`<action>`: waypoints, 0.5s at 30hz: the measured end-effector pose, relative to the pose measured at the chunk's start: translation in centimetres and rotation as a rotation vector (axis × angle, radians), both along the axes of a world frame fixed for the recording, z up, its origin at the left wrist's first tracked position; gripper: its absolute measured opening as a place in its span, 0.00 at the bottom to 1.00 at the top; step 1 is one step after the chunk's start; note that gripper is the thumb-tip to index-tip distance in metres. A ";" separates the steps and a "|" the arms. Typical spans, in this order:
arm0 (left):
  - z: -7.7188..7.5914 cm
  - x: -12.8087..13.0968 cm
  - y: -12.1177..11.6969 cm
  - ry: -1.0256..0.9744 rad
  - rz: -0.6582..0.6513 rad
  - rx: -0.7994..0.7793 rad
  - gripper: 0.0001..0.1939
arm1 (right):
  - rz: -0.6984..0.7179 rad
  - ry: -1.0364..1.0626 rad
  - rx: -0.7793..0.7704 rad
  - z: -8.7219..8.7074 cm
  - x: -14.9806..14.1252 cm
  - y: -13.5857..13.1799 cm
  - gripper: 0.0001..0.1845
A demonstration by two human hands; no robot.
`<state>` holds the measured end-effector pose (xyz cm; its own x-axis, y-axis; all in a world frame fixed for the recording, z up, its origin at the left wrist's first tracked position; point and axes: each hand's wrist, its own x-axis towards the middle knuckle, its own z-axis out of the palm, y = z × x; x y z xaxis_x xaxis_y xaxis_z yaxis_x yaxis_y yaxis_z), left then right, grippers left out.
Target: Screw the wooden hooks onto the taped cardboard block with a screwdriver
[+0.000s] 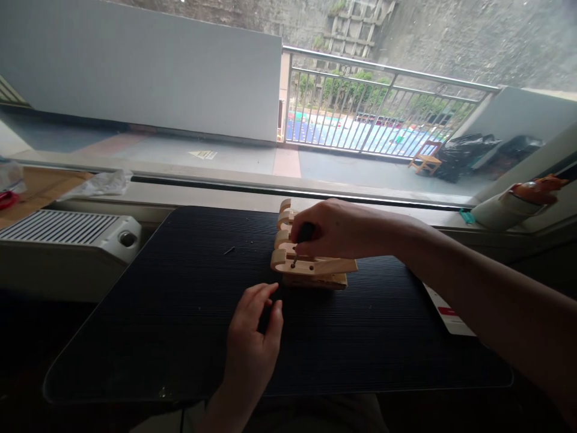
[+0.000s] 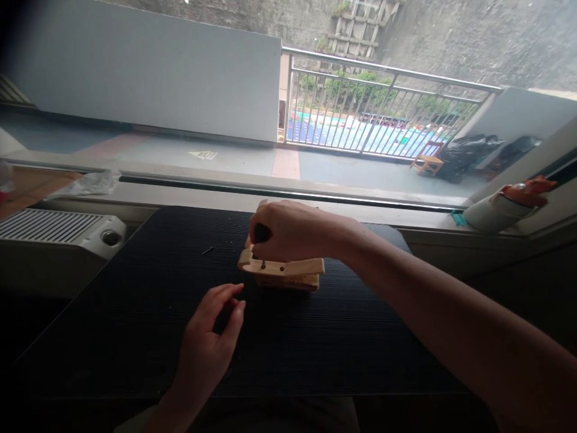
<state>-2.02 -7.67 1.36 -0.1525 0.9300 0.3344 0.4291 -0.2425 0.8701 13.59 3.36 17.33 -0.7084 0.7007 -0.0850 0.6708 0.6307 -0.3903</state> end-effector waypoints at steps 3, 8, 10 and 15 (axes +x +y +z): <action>0.5 1.0 -0.5 0.178 -0.136 0.091 0.19 | -0.008 -0.032 -0.032 0.3 0.3 0.3 0.12; 0.6 2.9 0.6 0.506 -0.140 0.052 0.27 | 0.055 -0.069 -0.026 1.3 0.2 0.7 0.12; 0.6 3.4 1.0 0.580 -0.111 0.027 0.27 | 0.100 -0.086 -0.030 1.5 -0.1 0.8 0.11; 0.4 3.8 1.6 0.690 -0.087 -0.004 0.27 | 0.195 -0.146 -0.044 1.8 -0.8 0.8 0.11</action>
